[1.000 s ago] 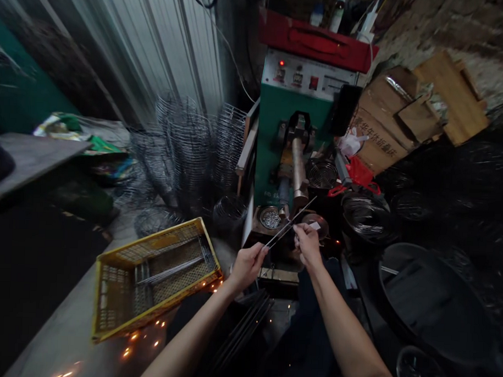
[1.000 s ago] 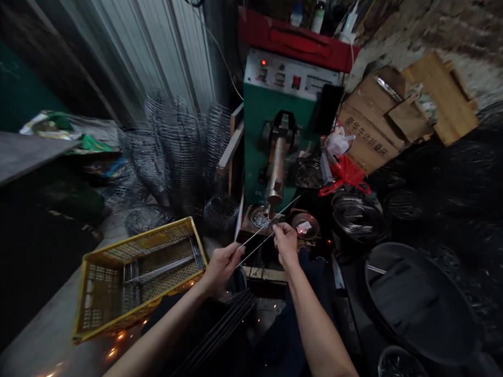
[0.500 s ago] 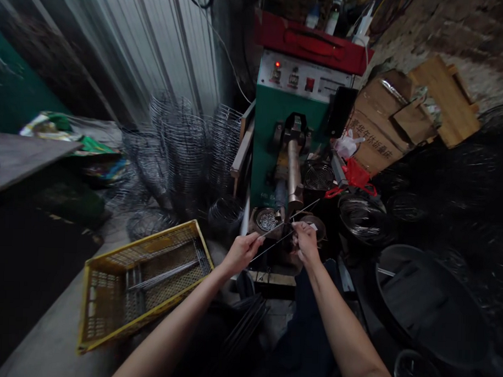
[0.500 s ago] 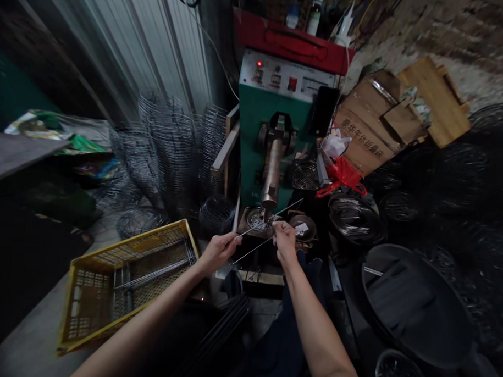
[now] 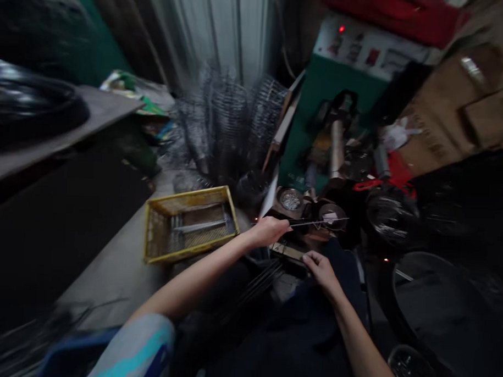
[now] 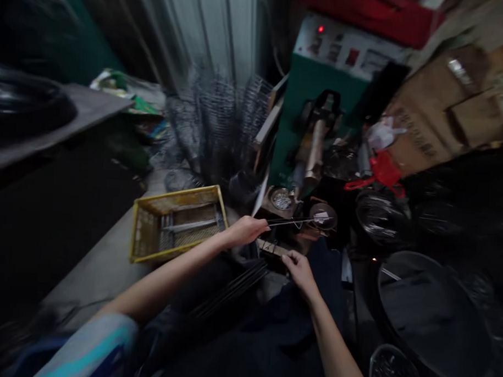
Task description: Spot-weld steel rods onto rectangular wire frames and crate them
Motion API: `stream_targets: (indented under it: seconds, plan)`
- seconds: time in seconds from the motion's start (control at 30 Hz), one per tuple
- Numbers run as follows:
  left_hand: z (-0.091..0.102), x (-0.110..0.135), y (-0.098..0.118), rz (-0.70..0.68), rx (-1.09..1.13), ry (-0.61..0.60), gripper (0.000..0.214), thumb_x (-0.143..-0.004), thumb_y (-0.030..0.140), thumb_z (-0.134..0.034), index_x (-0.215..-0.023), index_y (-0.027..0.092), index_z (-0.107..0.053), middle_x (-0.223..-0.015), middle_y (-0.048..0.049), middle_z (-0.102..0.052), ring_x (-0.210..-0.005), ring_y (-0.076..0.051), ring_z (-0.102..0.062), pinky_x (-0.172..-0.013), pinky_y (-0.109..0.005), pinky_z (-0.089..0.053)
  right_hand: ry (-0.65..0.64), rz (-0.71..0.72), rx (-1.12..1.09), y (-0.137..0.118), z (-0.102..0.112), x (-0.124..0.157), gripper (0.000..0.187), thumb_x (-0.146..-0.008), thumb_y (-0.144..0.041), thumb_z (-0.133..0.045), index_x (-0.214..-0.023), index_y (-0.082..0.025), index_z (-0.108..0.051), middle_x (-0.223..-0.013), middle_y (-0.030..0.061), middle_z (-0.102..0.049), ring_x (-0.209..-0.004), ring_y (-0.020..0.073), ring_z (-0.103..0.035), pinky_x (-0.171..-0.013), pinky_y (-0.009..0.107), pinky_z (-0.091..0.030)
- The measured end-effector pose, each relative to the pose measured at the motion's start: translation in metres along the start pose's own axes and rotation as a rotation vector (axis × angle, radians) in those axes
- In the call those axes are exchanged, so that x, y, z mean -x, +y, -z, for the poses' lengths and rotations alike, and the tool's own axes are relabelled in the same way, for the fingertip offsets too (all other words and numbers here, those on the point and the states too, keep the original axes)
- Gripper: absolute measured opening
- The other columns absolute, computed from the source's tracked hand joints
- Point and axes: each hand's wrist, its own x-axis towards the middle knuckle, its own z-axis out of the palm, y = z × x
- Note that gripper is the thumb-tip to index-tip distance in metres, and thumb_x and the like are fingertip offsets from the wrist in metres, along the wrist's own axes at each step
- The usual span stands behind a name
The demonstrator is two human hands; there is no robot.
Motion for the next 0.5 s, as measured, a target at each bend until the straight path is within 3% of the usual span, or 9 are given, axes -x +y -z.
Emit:
stream_targets:
  seconds: [0.07,0.17,0.33,0.5]
  plan:
    - [0.015,0.026,-0.010,0.084,0.001,0.075,0.031,-0.088,0.035,-0.051,-0.063,0.018,-0.048,-0.052,0.0056,-0.035,-0.049,-0.009,-0.030,-0.051,-0.023,-0.022,-0.127,-0.022,0.097,0.024,-0.017,0.012,0.042,-0.075,-0.060,-0.063,-0.072,-0.018,-0.057,-0.055,-0.0046,-0.047,-0.047,0.0097,-0.043,-0.045,0.022,-0.036]
    - [0.052,0.073,-0.026,0.261,-0.028,0.268,0.033,-0.089,0.034,-0.049,-0.060,0.017,-0.047,-0.051,0.0059,-0.033,-0.050,-0.009,-0.028,-0.050,-0.022,-0.022,-0.262,0.030,0.273,0.046,-0.042,0.021,0.035,-0.082,-0.052,-0.055,-0.077,-0.018,-0.061,-0.064,-0.0006,-0.057,-0.059,0.0145,-0.052,-0.057,0.025,-0.041]
    - [0.114,0.145,-0.055,0.467,-0.075,0.612,0.032,-0.089,0.035,-0.052,-0.064,0.017,-0.054,-0.056,0.0026,-0.045,-0.055,-0.011,-0.038,-0.055,-0.022,-0.029,-0.368,0.158,0.489,0.049,-0.060,0.024,0.026,-0.087,-0.041,-0.049,-0.085,-0.019,-0.063,-0.083,0.0034,-0.067,-0.080,0.0204,-0.061,-0.073,0.029,-0.043]
    - [0.131,0.195,-0.108,0.632,0.036,1.011,0.032,-0.091,0.040,-0.047,-0.070,0.018,-0.056,-0.049,0.0030,-0.044,-0.047,-0.011,-0.037,-0.047,-0.022,-0.030,-0.404,0.155,0.576,0.050,-0.066,0.022,0.026,-0.090,-0.041,-0.046,-0.088,-0.020,-0.062,-0.087,0.0041,-0.069,-0.082,0.0218,-0.063,-0.075,0.029,-0.044]
